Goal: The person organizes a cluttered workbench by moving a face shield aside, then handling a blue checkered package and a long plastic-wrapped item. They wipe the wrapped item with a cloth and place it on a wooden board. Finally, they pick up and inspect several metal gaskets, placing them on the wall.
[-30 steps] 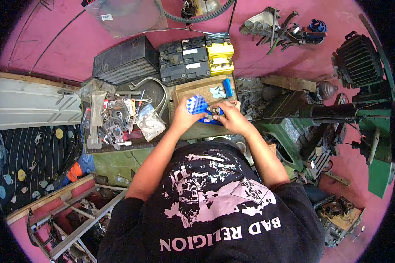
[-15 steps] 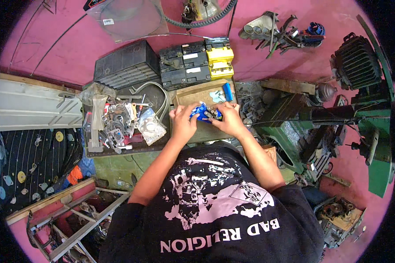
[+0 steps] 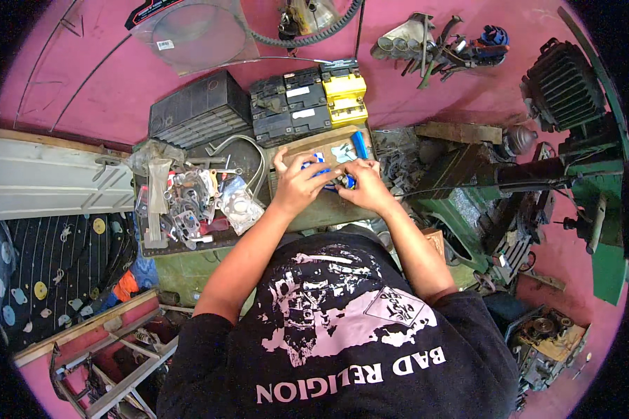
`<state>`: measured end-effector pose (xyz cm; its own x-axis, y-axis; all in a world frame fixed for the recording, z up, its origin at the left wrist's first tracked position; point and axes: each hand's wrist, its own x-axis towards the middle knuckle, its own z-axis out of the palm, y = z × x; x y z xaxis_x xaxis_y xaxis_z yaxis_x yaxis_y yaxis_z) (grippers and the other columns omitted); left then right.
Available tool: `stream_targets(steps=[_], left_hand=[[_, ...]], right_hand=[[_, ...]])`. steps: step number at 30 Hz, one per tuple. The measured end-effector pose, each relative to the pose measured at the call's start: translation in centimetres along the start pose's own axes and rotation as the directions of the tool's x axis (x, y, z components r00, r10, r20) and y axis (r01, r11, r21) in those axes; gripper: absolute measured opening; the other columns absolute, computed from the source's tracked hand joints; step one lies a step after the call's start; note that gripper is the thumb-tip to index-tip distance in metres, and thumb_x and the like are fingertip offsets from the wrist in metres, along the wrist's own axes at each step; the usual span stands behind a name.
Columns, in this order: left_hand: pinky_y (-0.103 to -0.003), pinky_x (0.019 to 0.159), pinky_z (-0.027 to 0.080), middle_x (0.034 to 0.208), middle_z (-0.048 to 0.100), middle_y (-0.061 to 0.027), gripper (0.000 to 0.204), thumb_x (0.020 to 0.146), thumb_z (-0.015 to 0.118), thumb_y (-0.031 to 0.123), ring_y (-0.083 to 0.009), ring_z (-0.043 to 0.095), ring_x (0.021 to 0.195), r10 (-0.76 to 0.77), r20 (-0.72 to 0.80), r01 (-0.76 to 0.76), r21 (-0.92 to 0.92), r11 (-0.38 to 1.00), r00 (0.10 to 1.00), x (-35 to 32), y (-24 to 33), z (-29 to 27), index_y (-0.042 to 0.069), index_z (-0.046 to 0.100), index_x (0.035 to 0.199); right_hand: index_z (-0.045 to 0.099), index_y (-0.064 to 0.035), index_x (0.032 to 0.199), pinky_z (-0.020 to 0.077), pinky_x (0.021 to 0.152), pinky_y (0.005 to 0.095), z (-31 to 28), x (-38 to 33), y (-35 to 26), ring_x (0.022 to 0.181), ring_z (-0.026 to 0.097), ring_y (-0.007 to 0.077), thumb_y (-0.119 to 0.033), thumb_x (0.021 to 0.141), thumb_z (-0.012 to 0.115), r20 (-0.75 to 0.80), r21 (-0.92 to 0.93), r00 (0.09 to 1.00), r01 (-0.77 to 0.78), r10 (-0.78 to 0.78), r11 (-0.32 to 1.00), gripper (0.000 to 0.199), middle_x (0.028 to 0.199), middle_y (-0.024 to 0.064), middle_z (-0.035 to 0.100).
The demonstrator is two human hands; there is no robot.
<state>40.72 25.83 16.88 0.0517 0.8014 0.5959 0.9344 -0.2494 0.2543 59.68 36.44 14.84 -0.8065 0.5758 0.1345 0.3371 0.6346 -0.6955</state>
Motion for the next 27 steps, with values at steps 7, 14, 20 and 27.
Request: stream_targets(steps=[7, 14, 20, 27], left_hand=[[-0.061, 0.105, 0.029, 0.087, 0.071, 0.0084, 0.012, 0.076, 0.077, 0.014, -0.0156, 0.063, 0.099, -0.036, 0.016, 0.036, 0.010, 0.999, 0.999, -0.4, -3.1, 0.0, 0.021, 0.076, 0.086], [-0.050, 0.106, 0.029, 0.086, 0.065, -0.0048, 0.022, 0.078, 0.081, 0.028, -0.0227, 0.061, 0.102, -0.361, 0.041, 0.358, 0.061, 0.932, 0.932, -0.1, -0.8, -2.3, 0.013, 0.072, 0.092], [-0.042, 0.073, 0.054, 0.092, 0.073, -0.0135, 0.040, 0.082, 0.079, 0.032, -0.0288, 0.071, 0.080, -0.646, 0.352, 0.733, -0.252, 0.632, 0.677, -2.4, 4.2, 2.0, 0.003, 0.067, 0.106], [-0.042, 0.083, 0.056, 0.099, 0.073, -0.0191, 0.043, 0.078, 0.081, 0.018, -0.0315, 0.073, 0.094, -0.561, 0.308, 0.630, -0.518, 0.579, 0.769, -2.0, 2.3, 5.9, 0.000, 0.063, 0.113]], right_hand=[[0.064, -0.0100, 0.111, 0.0304, 0.098, 0.0408, -0.9, 0.2, 1.2, 0.095, 0.061, 0.0273, -0.026, 0.074, 0.076, -0.022, 0.142, 0.998, -0.052, 0.056, 0.988, 0.042, 0.093, 0.0117, 0.066], [0.068, -0.0113, 0.108, 0.0303, 0.093, 0.0408, -2.5, 0.2, 2.2, 0.096, 0.060, 0.0252, -0.033, 0.079, 0.080, -0.035, 0.099, 0.994, -0.097, 0.101, 0.990, 0.038, 0.096, 0.0095, 0.068], [0.073, -0.0117, 0.104, 0.0315, 0.092, 0.0418, -1.5, 0.2, 1.3, 0.098, 0.062, 0.0244, -0.032, 0.077, 0.080, -0.105, 0.049, 0.994, -0.034, 0.039, 0.998, 0.034, 0.095, 0.0080, 0.071], [0.071, -0.0131, 0.110, 0.0322, 0.094, 0.0433, -1.6, 0.1, -0.1, 0.093, 0.062, 0.0283, -0.028, 0.078, 0.080, -0.101, 0.055, 0.991, -0.085, 0.090, 0.995, 0.037, 0.091, 0.0102, 0.070]])
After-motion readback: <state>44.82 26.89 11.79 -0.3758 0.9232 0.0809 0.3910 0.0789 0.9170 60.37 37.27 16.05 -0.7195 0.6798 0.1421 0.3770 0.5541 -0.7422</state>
